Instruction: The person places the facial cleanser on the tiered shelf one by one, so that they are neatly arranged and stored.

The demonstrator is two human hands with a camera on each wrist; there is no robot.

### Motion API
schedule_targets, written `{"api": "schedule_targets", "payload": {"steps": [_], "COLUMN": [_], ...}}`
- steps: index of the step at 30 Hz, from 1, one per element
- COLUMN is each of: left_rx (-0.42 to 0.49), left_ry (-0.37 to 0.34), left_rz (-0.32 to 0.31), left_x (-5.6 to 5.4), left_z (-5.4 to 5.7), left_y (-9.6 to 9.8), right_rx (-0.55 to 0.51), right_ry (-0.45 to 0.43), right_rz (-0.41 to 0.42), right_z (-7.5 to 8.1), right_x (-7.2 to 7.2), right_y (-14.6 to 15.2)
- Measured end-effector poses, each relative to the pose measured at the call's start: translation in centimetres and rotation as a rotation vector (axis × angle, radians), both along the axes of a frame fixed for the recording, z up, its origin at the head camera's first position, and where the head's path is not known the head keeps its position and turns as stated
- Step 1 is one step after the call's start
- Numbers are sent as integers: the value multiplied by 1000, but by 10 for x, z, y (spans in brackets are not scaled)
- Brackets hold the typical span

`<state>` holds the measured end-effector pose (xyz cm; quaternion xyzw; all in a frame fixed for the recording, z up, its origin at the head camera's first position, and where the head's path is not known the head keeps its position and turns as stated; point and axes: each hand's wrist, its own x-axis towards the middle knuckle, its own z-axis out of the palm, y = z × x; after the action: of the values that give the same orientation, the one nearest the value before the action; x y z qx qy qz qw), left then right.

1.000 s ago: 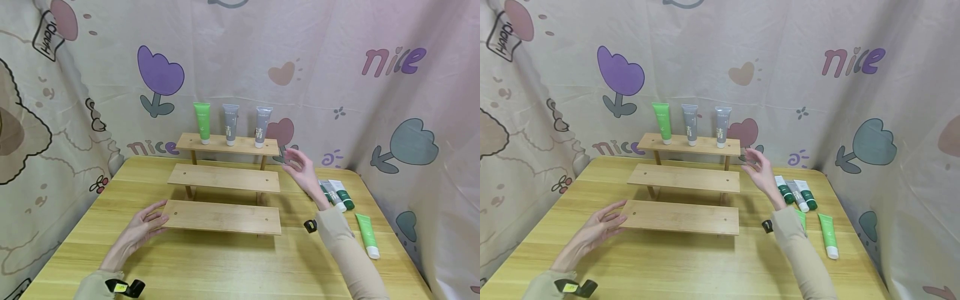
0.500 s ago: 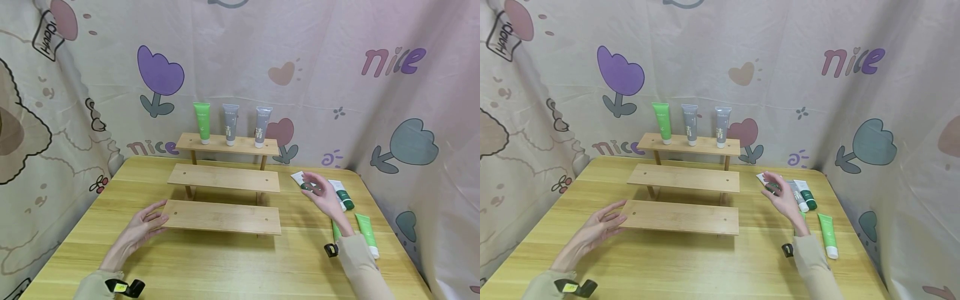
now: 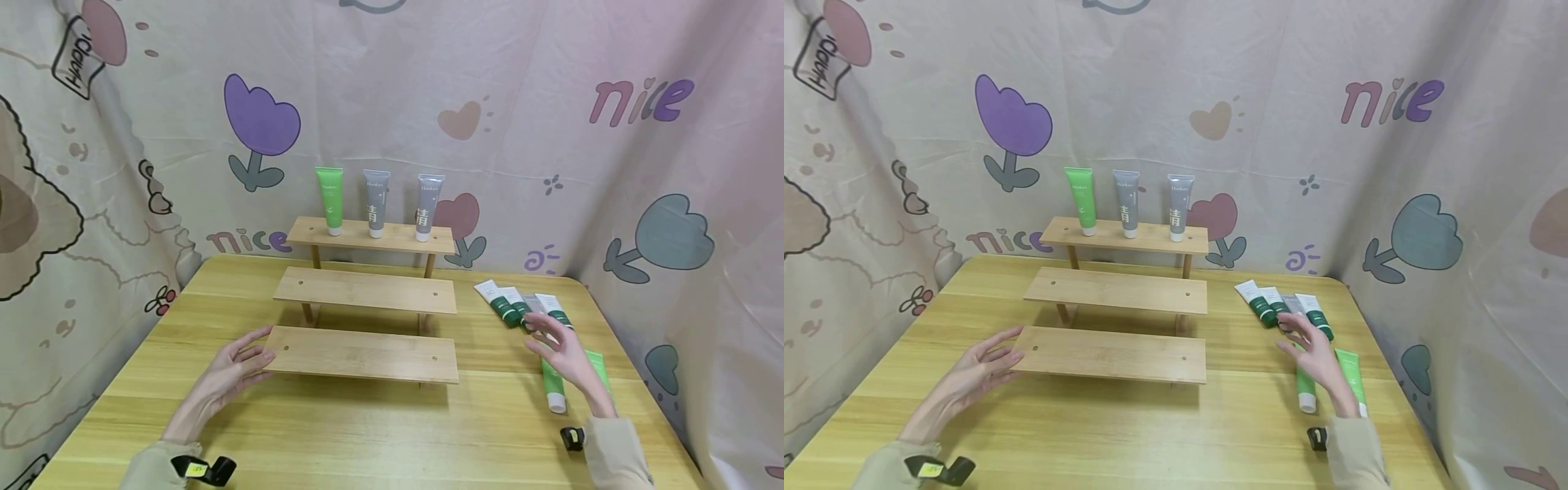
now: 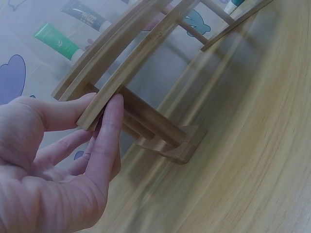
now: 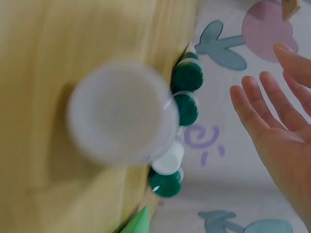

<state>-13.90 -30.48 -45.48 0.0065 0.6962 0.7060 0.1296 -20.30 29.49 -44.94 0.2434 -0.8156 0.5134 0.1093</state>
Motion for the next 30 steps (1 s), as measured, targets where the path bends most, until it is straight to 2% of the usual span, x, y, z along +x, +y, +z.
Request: {"api": "schedule_targets", "payload": {"steps": [7, 14, 17, 23, 30], "left_rx": [0, -4, -10, -10, 4], "left_ry": [2, 0, -1, -5, -1], "left_rz": [-6, -6, -6, -4, -6], "left_x": [1, 0, 0, 0, 0], "left_z": [-1, -2, -2, -1, -1], "left_y": [0, -1, -1, 0, 0], "right_rx": [71, 223, 275, 347, 331], "right_ry": [-18, -118, -151, -161, -175], "right_rz": [-40, -125, -137, -163, -154], "right_z": [-10, -11, -12, -15, -20], "right_x": [11, 21, 24, 26, 29], "right_y": [19, 34, 38, 44, 50]}}
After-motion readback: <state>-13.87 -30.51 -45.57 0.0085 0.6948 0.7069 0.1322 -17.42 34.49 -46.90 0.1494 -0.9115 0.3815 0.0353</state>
